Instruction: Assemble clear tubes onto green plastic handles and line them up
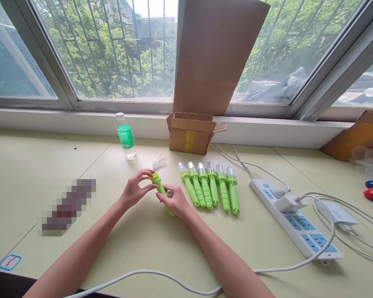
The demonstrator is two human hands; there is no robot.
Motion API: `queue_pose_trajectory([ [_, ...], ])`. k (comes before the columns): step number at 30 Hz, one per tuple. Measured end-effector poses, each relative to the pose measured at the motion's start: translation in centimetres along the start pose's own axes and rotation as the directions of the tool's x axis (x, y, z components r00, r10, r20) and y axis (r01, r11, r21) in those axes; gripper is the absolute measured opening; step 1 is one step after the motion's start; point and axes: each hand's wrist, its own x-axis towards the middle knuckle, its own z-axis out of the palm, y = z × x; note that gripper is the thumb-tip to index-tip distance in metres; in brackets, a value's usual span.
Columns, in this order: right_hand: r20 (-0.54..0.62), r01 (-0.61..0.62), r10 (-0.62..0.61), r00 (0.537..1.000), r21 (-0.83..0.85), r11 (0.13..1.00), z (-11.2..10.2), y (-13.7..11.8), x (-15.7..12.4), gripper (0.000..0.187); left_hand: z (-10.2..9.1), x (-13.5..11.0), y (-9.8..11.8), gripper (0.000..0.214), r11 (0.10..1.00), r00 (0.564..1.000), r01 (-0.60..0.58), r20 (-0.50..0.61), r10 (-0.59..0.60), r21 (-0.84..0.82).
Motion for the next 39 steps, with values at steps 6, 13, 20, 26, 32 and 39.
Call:
queue_pose_trajectory([
  [6, 0.044, -0.027, 0.025, 0.999, 0.053, 0.998, -0.5, -0.3, -0.1, 0.029, 0.4, -0.1, -0.1, 0.022, 0.998, 0.998, 0.043, 0.050, -0.041, -0.052],
  [13, -0.110, -0.022, -0.003, 0.994, -0.227, 0.974, 0.2, 0.4, 0.0, 0.040, 0.3, -0.2, -0.5, 0.020, 0.997, 0.996, 0.066, -0.051, -0.068, -0.041],
  [20, -0.134, 0.042, -0.088, 0.987, -0.309, 0.950, 0.7, 1.1, -0.2, 0.032, 0.2, -0.1, -0.5, 0.024, 0.999, 0.996, 0.046, -0.084, -0.044, 0.021],
  [26, -0.094, 0.050, -0.067, 0.993, -0.172, 0.984, 0.5, 1.1, -0.2, 0.030, 0.3, -0.1, -0.6, 0.018, 0.998, 0.998, 0.058, -0.036, -0.058, -0.006],
  [32, -0.078, 0.009, -0.017, 0.997, -0.104, 0.994, 0.3, 1.0, -0.1, 0.030, 0.2, -0.1, -0.7, 0.023, 0.998, 0.998, 0.060, -0.033, -0.060, -0.012],
  [39, -0.024, -0.008, 0.007, 1.000, -0.056, 0.998, -0.1, 0.4, -0.1, 0.025, 0.1, 0.0, -0.7, 0.016, 0.999, 0.999, 0.048, -0.001, -0.048, -0.010],
])
